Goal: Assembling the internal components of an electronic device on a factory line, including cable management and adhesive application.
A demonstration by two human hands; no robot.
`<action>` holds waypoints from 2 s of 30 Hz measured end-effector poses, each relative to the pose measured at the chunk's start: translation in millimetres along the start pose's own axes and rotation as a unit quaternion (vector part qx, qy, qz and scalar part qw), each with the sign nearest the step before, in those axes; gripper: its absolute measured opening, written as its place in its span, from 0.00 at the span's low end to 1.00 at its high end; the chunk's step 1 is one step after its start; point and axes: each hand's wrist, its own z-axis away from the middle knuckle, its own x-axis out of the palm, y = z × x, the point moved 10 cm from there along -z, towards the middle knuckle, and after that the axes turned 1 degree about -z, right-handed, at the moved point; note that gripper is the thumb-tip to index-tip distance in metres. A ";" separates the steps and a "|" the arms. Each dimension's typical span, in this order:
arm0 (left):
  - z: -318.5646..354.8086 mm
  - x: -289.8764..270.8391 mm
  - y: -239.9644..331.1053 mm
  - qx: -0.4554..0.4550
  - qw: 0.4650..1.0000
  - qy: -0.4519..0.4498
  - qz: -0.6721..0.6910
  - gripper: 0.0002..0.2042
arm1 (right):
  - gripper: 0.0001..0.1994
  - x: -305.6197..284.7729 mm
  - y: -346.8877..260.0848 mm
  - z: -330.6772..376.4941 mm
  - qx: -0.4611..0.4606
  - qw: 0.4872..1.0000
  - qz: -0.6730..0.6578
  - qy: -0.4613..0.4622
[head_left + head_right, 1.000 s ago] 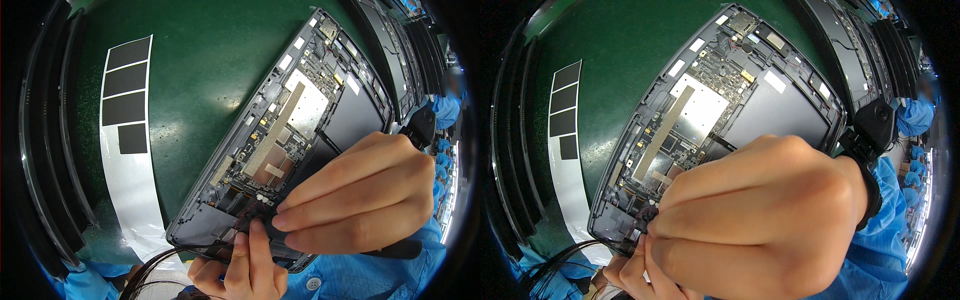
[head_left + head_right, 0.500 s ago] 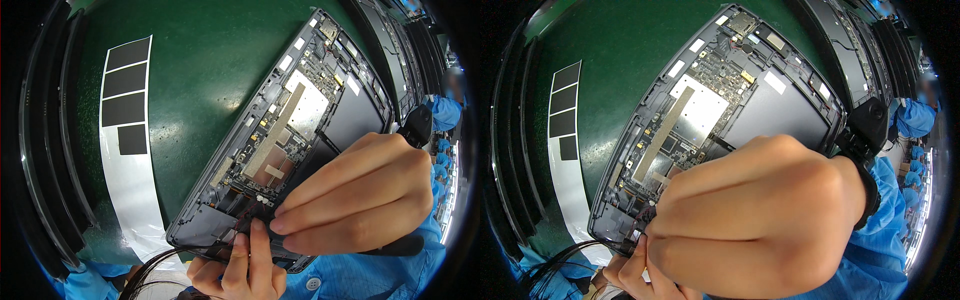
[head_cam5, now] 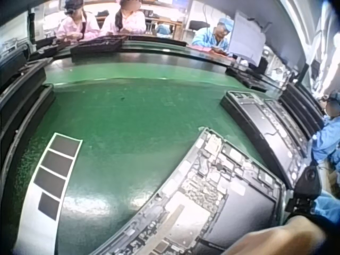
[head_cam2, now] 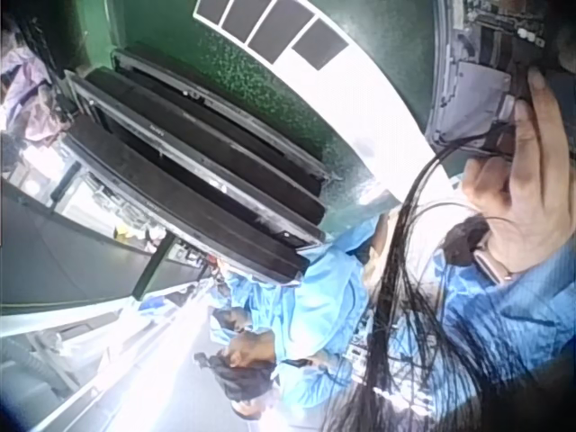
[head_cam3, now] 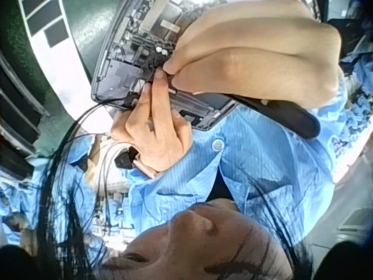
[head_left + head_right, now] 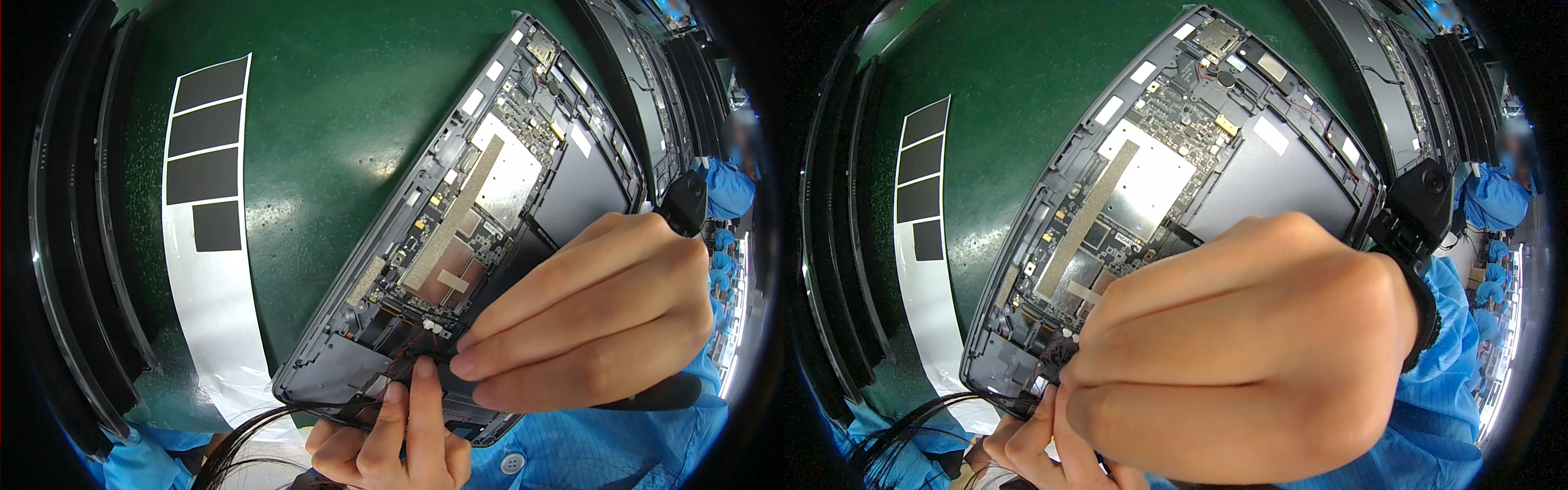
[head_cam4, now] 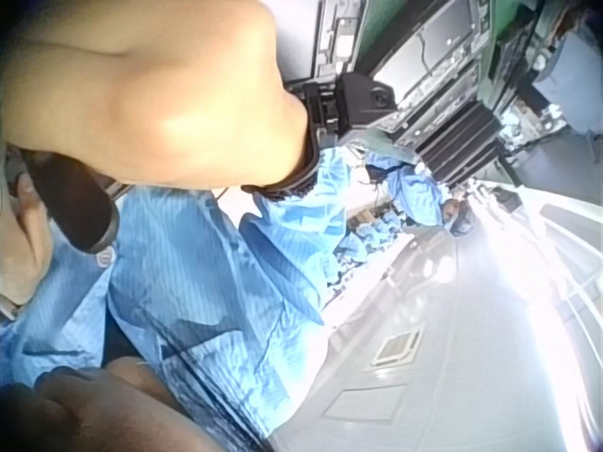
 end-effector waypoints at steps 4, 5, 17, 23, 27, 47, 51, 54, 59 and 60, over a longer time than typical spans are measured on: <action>5.4 4.5 -3.2 -0.011 1.000 -0.010 -0.025 0.25 | 0.02 6.6 12.4 13.7 -0.050 0.996 -0.043 0.060; -9.6 -8.4 3.7 -0.011 1.000 -0.010 -0.022 0.25 | 0.02 1.0 6.2 7.7 -0.048 0.996 -0.041 0.058; -7.3 -1.1 3.4 -0.023 1.000 -0.014 -0.009 0.27 | 0.01 -0.7 7.0 15.2 -0.114 0.989 -0.032 0.088; -9.8 4.7 -0.6 -0.086 0.990 -0.114 -0.012 0.27 | 0.01 0.2 8.4 12.0 -0.087 0.994 -0.034 0.062; -8.8 1.9 2.0 -0.061 0.996 -0.071 0.002 0.27 | 0.01 -1.3 8.4 -1.0 0.014 1.000 -0.017 -0.003; -1.3 1.6 5.4 -0.021 1.000 -0.014 -0.012 0.26 | 0.02 6.0 9.1 -5.9 0.059 0.995 0.027 -0.075; 5.5 10.3 -3.0 -0.038 0.998 -0.043 -0.015 0.26 | 0.02 6.4 9.8 -6.5 0.059 0.995 0.017 -0.079; 5.4 6.0 3.2 0.001 1.000 -0.007 -0.028 0.26 | 0.02 4.3 8.4 -6.9 0.062 0.995 0.015 -0.082; 0.4 6.8 2.8 -0.020 0.998 -0.033 -0.042 0.27 | 0.02 2.8 8.8 -7.4 0.065 0.994 0.006 -0.087; 0.2 5.7 4.0 -0.007 0.999 -0.017 -0.039 0.27 | 0.02 1.8 8.1 -7.7 0.066 0.994 0.006 -0.088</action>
